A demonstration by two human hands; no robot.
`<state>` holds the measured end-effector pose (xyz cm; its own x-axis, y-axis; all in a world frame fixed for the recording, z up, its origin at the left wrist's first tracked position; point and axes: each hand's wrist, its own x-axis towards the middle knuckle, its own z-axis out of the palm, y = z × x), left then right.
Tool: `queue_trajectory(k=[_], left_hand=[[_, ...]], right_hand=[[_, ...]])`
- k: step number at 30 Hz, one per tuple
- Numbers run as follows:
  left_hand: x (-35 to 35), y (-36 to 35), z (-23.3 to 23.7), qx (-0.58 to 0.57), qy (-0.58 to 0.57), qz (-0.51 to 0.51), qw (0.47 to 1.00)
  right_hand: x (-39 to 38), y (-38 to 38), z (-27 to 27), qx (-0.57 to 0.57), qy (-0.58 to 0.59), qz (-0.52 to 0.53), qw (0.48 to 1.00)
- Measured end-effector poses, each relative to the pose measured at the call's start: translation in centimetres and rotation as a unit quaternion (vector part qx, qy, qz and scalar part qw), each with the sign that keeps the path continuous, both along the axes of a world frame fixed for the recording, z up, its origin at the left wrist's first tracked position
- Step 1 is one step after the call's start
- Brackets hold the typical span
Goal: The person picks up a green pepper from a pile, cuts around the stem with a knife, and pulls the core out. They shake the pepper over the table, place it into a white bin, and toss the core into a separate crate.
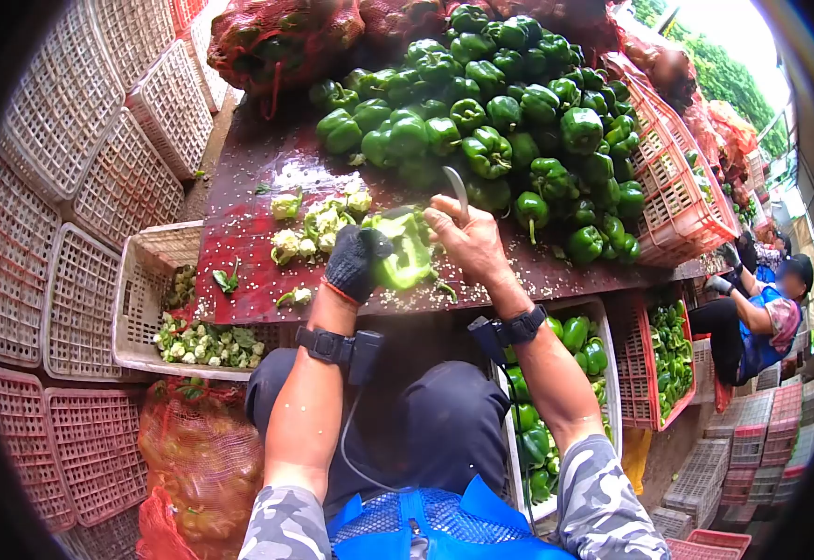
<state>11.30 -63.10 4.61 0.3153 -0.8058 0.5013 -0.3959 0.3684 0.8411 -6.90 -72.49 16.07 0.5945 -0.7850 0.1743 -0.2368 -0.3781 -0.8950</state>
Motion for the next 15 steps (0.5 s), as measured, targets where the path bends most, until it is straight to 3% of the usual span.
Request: queue_trajectory(k=[1,2,3,4,5,6,7,8,9,11,15], left_hand=[[0.7,0.0,0.5,0.037,0.154,-0.086,0.984],[1.5,0.0,-1.5,0.014,0.155,-0.043,0.987],[2.0,-0.2,-3.8,-0.008,0.160,-0.012,0.987],[2.2,0.1,-3.5,0.030,0.115,-0.003,0.993],[2.0,0.5,-1.8,0.066,0.068,0.001,0.996],[1.9,0.6,0.1,0.063,-0.008,0.002,0.998],[1.3,0.7,2.5,0.055,-0.086,0.010,0.995],[-0.8,1.0,5.9,0.039,0.068,-0.051,0.996],[-2.7,1.1,8.3,0.027,0.220,-0.102,0.970],[-3.7,1.1,8.8,0.048,0.205,-0.120,0.970],[-4.0,1.0,7.2,0.060,0.232,-0.160,0.958]], right_hand=[[-0.2,0.7,0.6,0.152,-0.028,0.028,0.988],[-0.2,0.4,0.3,0.200,0.046,0.037,0.978],[-0.5,0.5,-0.9,0.085,0.056,0.118,0.988],[-0.5,1.5,-0.3,0.206,0.062,0.105,0.971],[0.0,1.1,-3.2,0.134,0.034,0.127,0.982],[-1.4,3.4,1.8,0.234,0.034,0.109,0.965],[-2.1,3.7,2.7,0.301,0.019,0.116,0.947],[-1.8,3.0,0.3,0.272,-0.081,0.140,0.949],[-2.5,3.0,-0.5,0.299,-0.100,0.139,0.939],[-5.0,4.2,1.2,0.337,-0.079,0.117,0.931],[-10.7,6.1,-0.8,0.351,-0.168,0.039,0.920]])
